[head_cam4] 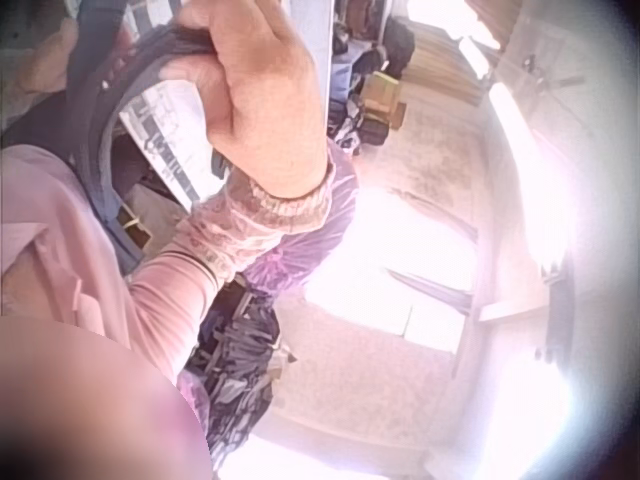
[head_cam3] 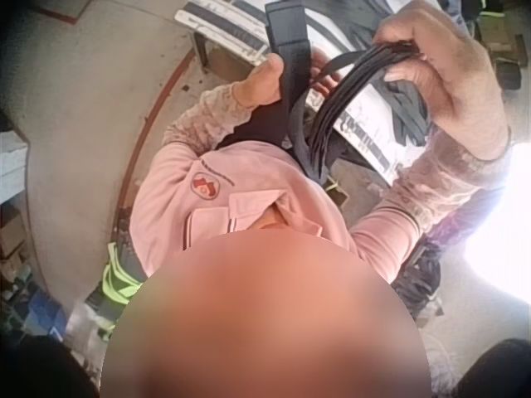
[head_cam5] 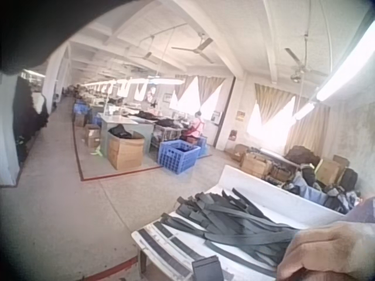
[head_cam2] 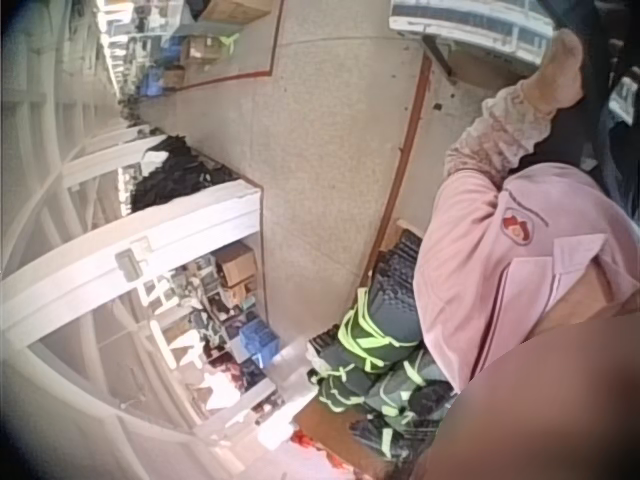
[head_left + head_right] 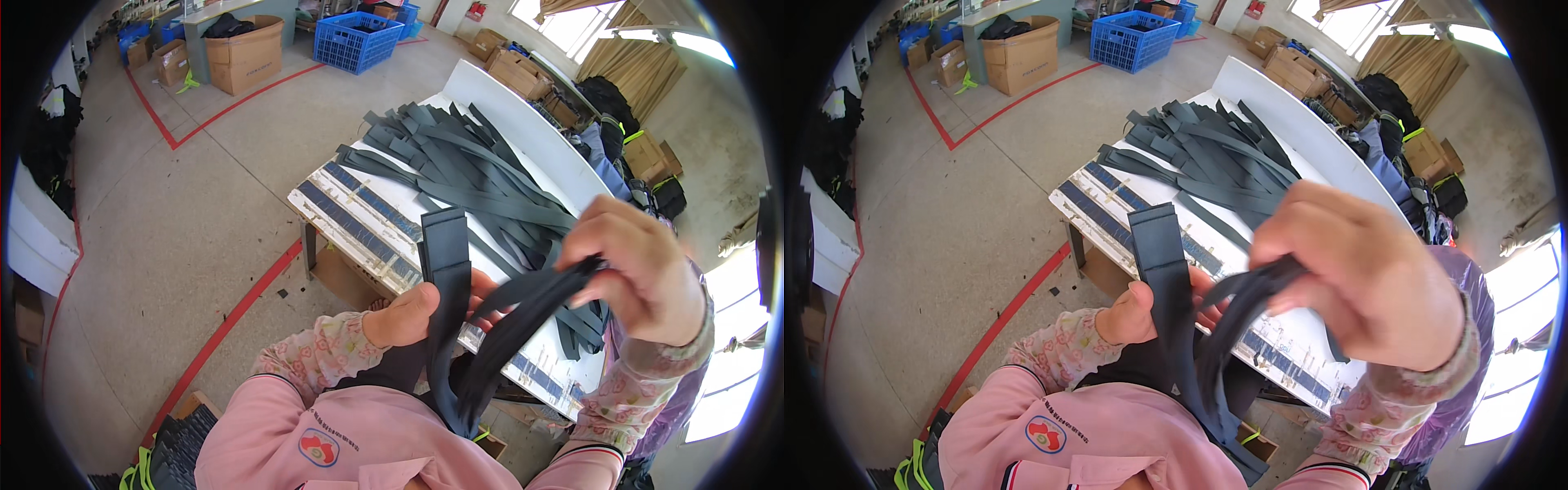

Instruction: The recorder is counting, aligning, and bundling black rubber or plastic strips on a workbench in a manufacturing setting.

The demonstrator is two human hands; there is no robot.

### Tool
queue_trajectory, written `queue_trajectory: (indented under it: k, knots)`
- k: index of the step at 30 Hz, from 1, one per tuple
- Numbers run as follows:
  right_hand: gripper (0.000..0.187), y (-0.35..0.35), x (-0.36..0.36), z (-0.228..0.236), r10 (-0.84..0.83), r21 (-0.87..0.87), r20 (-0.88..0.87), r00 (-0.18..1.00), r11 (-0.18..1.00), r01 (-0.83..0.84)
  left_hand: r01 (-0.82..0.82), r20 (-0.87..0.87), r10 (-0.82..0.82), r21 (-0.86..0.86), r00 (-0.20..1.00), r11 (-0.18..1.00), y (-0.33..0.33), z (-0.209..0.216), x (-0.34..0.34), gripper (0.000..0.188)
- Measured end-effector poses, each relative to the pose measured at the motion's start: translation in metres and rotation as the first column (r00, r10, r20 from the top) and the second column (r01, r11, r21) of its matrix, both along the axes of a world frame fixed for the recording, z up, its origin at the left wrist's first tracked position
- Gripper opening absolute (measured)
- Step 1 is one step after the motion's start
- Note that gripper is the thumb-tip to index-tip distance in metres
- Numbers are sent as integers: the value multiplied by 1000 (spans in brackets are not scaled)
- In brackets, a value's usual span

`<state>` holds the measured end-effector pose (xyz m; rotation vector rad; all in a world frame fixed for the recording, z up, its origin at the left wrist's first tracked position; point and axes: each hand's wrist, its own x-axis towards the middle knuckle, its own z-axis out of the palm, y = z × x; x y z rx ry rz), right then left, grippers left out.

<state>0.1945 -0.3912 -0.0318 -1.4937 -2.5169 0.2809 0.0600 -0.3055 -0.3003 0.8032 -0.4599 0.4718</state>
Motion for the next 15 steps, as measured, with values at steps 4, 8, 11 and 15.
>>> queue_trajectory:
  k: [4,8,11,15]
  knots:
    - [23,-34,-3,46,-138,-17,89,986,990,140,1,6,-1,-22,1000,1000,2,4,12,86]
    - [25,-20,-4,27,-33,-199,103,994,979,53,-72,82,69,28,994,997,-6,17,18,73]
    - [30,0,-8,-9,2,-114,138,990,993,14,-188,25,187,125,982,974,-19,25,15,81]
    - [28,1,-19,-16,-44,97,219,975,995,23,-96,105,82,131,991,987,-25,38,19,83]
